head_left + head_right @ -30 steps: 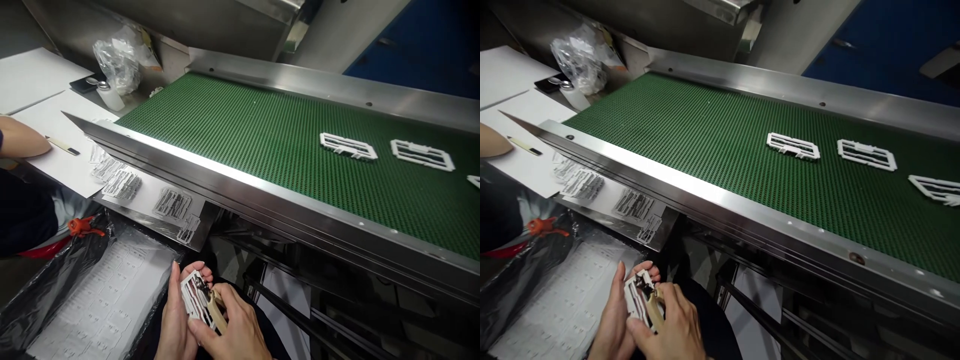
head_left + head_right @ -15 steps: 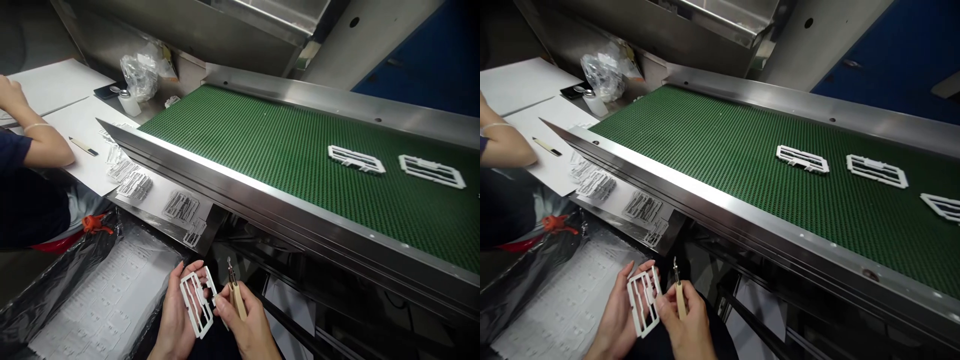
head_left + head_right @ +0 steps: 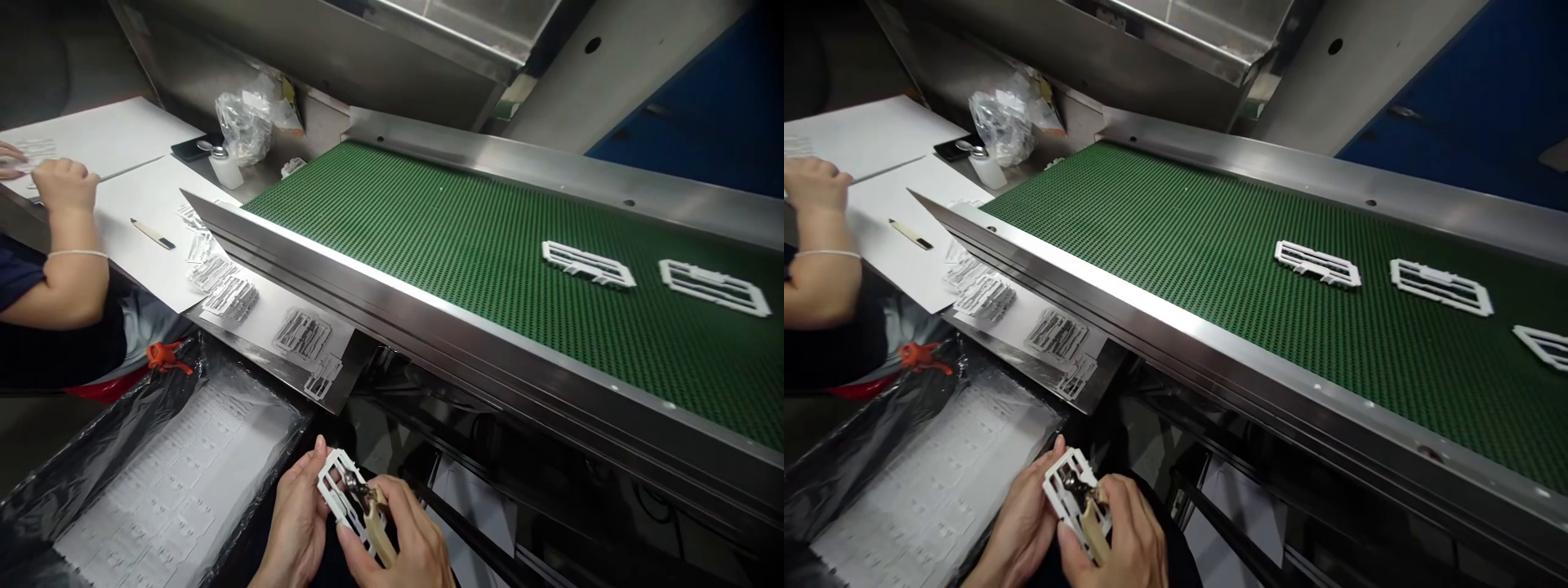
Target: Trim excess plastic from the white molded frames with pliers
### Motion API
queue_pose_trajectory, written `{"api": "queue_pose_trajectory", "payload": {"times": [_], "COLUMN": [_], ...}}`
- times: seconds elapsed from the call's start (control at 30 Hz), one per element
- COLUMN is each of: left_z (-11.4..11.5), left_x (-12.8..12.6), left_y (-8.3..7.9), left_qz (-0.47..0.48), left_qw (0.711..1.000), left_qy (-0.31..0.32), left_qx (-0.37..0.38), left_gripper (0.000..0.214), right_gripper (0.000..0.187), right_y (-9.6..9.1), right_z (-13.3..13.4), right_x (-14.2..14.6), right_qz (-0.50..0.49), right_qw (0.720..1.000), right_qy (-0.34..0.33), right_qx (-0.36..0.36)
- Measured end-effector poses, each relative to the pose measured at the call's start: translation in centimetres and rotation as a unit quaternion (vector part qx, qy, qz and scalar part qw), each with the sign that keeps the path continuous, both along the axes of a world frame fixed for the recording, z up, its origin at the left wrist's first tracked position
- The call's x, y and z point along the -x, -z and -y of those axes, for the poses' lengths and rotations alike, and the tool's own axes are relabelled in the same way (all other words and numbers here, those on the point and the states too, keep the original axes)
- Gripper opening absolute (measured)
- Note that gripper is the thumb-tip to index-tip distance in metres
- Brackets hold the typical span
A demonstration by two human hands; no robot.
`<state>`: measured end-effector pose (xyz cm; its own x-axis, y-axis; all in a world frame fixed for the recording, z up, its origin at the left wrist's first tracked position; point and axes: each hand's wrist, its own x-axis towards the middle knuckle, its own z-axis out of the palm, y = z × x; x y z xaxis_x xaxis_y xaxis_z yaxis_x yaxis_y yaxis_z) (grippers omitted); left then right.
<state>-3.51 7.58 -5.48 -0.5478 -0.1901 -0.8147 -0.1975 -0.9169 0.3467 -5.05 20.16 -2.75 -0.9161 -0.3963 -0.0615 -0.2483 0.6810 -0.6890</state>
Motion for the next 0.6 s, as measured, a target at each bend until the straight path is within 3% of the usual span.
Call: {"api": "queue_pose_trajectory", "payload": {"times": [0.1,0.17,0.43,0.6], "left_z": [-0.1,-0.1,0.1,0.2], "left_x": [0.2,0.4,1.9,2.5], "left_y": [0.0,-0.1,-1.2,-1.2], "left_qz": [-0.003,-0.005,0.023,0.061], "left_qw": [1.000,0.999,0.996,0.992], "left_qy": [-0.021,-0.039,-0.078,-0.090], "left_qx": [0.013,0.019,-0.021,-0.058], "left_gripper": [0.018,0.014,0.015,0.024], "right_gripper": [0.036,0.037,0.041,0.035], "right_y": [1.0,1.5,3.1,4.1], "right_z": [-0.4,-0.5,-0.8,-0.3], "right_x": [0.5,0.9,1.4,1.3], "right_qz": [-0.139,-0.180,-0.208,-0.146], "right_qw": [0.988,0.980,0.970,0.987], "right_qy": [-0.065,-0.083,-0.116,-0.068], "right_qx": [-0.018,-0.028,-0.038,0.012]}}
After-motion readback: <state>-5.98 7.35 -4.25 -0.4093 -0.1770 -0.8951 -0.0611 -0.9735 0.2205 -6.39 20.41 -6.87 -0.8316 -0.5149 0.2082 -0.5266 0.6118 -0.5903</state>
